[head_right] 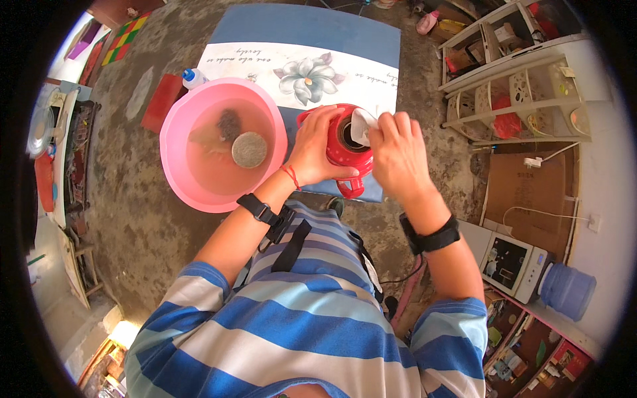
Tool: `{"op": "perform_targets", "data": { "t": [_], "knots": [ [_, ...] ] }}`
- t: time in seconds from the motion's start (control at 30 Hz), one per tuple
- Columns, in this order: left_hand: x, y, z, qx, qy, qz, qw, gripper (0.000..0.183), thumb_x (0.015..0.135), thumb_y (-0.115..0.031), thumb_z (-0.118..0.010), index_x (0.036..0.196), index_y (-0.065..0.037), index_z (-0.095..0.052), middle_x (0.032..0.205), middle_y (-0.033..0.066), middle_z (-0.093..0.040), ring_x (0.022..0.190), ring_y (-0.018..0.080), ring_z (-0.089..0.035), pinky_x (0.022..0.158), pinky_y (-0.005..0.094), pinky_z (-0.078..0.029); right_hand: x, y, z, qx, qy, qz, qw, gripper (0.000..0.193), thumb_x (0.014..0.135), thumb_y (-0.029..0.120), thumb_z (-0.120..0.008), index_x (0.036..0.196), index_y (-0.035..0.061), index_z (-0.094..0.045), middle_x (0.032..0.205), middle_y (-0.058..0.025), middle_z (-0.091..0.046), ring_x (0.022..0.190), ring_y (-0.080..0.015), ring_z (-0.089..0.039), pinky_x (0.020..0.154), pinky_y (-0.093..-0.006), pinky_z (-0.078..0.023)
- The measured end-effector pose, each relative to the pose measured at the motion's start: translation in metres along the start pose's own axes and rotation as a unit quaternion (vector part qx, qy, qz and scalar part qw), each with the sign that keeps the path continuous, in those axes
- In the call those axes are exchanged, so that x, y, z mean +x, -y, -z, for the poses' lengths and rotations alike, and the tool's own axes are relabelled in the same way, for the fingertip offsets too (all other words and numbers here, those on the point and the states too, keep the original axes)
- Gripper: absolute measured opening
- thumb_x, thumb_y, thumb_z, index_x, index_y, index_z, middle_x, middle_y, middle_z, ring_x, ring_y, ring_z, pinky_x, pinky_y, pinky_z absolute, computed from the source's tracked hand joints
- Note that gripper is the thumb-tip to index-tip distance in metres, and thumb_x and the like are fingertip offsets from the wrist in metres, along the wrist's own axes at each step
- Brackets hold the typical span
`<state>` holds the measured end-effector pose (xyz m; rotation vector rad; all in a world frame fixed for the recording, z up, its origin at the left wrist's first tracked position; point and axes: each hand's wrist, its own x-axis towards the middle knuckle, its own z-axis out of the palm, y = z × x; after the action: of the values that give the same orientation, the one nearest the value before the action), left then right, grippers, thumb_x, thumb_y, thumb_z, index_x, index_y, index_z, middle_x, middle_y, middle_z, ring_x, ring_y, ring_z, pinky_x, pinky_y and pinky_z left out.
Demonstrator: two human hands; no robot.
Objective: The person cleans a red thermos using a sponge and a cloth. They scrub the exterior surface and the rim with the sponge and then wipe it dry with the cloth.
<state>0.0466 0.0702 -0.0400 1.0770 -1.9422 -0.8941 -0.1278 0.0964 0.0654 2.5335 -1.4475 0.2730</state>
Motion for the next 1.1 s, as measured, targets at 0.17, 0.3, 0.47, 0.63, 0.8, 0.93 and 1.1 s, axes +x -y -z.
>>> {"op": "perform_targets", "data": {
  "t": [0.17, 0.3, 0.47, 0.63, 0.8, 0.93, 1.1],
  "knots": [
    [-0.001, 0.010, -0.004, 0.005, -0.002, -0.001, 1.000, 0.108, 0.046, -0.040, -0.090, 0.137, -0.012, -0.038, 0.140, 0.0138, -0.040, 0.136, 0.0352, -0.033, 0.111, 0.0483, -0.029, -0.007, 0.022, 0.007, 0.172, 0.026, -0.086, 0.981, 0.008, 0.074, -0.001, -0.052, 0.079, -0.0019, -0.058, 0.086, -0.0137, -0.054, 0.085, -0.0331, -0.052, 0.076, -0.0418, -0.045],
    [0.003, 0.005, -0.002, 0.000, 0.007, -0.001, 1.000, 0.107, 0.046, -0.040, -0.090, 0.137, -0.011, -0.039, 0.140, 0.0136, -0.040, 0.135, 0.0349, -0.034, 0.110, 0.0475, -0.031, 0.006, 0.002, -0.004, 0.353, -0.093, -0.310, 0.878, 0.015, 0.081, 0.004, -0.051, 0.077, -0.0051, -0.063, 0.083, -0.0197, -0.060, 0.080, -0.0377, -0.057, 0.075, -0.0403, -0.048],
    [0.008, 0.014, -0.009, 0.001, -0.060, -0.072, 0.996, 0.099, 0.045, -0.036, -0.090, 0.128, -0.007, -0.045, 0.128, 0.0145, -0.050, 0.124, 0.0353, -0.046, 0.103, 0.0453, -0.038, 0.020, 0.035, -0.028, 0.231, -0.042, -0.225, 0.946, 0.013, 0.077, 0.001, -0.056, 0.081, -0.0021, -0.067, 0.088, -0.0173, -0.060, 0.087, -0.0376, -0.055, 0.079, -0.0455, -0.046],
    [0.005, 0.011, -0.020, -0.030, -0.092, -0.010, 0.995, 0.099, 0.040, -0.036, -0.090, 0.125, -0.012, -0.047, 0.130, 0.0089, -0.048, 0.127, 0.0308, -0.042, 0.101, 0.0476, -0.038, 0.011, 0.033, -0.028, 0.224, -0.071, -0.114, 0.965, 0.018, 0.078, -0.002, -0.056, 0.092, -0.0040, -0.066, 0.090, -0.0146, -0.057, 0.088, -0.0339, -0.053, 0.080, -0.0415, -0.045],
    [-0.003, -0.004, -0.023, 0.003, -0.069, 0.061, 0.996, 0.109, 0.040, -0.032, -0.091, 0.137, -0.015, -0.042, 0.142, 0.0130, -0.040, 0.138, 0.0378, -0.030, 0.109, 0.0523, -0.028, -0.007, 0.019, -0.026, 0.215, -0.042, -0.063, 0.974, 0.025, 0.079, -0.006, -0.053, 0.100, -0.0049, -0.066, 0.093, -0.0151, -0.057, 0.089, -0.0334, -0.052, 0.081, -0.0421, -0.044],
    [-0.034, -0.021, -0.026, 0.031, -0.172, 0.086, 0.981, 0.100, 0.051, -0.023, -0.089, 0.138, -0.007, -0.041, 0.140, 0.0205, -0.039, 0.134, 0.0403, -0.035, 0.109, 0.0507, -0.029, -0.010, 0.018, -0.031, 0.209, -0.074, -0.027, 0.975, 0.014, 0.085, -0.004, -0.050, 0.095, -0.0065, -0.060, 0.093, -0.0142, -0.056, 0.087, -0.0324, -0.052, 0.080, -0.0405, -0.043],
    [-0.092, -0.019, 0.018, -0.020, -0.262, 0.096, 0.960, 0.072, 0.069, -0.021, -0.084, 0.128, -0.001, -0.049, 0.123, 0.0202, -0.054, 0.118, 0.0368, -0.051, 0.102, 0.0430, -0.041, -0.005, 0.016, -0.032, 0.219, -0.067, -0.002, 0.973, 0.012, 0.085, -0.003, -0.050, 0.092, -0.0069, -0.058, 0.090, -0.0141, -0.054, 0.085, -0.0325, -0.051, 0.078, -0.0414, -0.043]
  ]
}}
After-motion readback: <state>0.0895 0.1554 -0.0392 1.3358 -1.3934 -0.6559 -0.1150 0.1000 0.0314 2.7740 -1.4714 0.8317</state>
